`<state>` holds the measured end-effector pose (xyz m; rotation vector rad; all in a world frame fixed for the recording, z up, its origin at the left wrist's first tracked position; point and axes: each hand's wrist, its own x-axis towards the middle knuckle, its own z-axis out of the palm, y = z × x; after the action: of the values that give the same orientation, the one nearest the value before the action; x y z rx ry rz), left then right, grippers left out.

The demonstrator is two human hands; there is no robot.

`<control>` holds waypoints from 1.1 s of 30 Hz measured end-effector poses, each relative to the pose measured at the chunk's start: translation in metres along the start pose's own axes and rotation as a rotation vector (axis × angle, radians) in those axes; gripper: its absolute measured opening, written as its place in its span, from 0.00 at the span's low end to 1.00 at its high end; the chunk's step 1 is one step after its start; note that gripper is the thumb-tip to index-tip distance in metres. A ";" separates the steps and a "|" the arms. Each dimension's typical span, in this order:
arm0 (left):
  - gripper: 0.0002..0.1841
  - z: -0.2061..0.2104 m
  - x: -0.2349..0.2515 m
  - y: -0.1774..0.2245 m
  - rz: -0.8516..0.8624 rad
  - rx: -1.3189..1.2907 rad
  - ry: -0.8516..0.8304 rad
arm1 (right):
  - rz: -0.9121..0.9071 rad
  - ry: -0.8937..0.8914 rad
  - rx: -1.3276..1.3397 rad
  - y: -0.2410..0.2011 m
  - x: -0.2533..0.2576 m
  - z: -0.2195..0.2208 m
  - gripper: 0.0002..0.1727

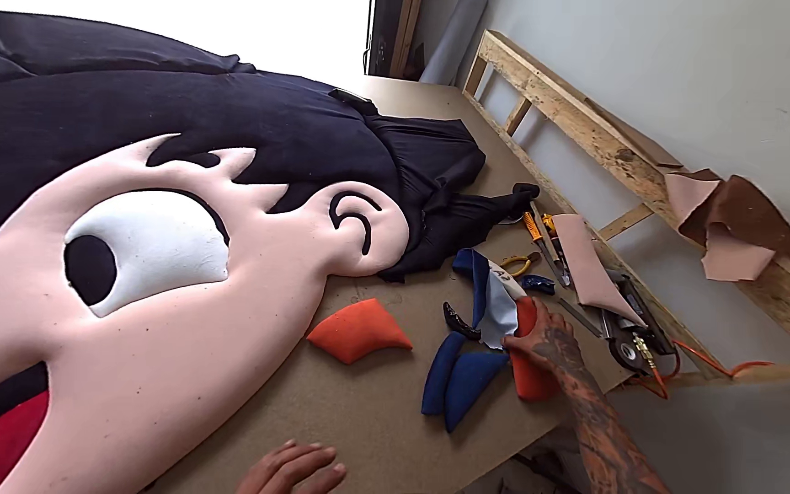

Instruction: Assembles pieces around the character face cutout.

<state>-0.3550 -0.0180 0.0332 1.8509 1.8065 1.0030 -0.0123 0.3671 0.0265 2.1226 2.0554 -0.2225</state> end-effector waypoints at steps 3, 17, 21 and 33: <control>0.18 0.044 0.042 0.027 0.008 0.011 -0.041 | 0.030 0.123 -0.088 0.012 -0.001 -0.022 0.74; 0.39 0.189 0.140 0.030 0.100 0.208 -0.128 | -0.315 0.672 -0.372 0.084 0.029 -0.068 0.75; 0.36 0.201 0.164 0.038 0.075 0.210 -0.183 | -0.490 0.665 -0.354 0.090 0.041 -0.052 0.73; 0.32 0.219 0.217 0.051 -0.020 0.193 -0.306 | -0.094 0.081 -0.279 0.108 0.011 -0.121 0.37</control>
<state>-0.1809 0.2342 -0.0301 1.9677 1.7785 0.5167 0.0942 0.4027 0.1438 1.9000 2.0919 0.1337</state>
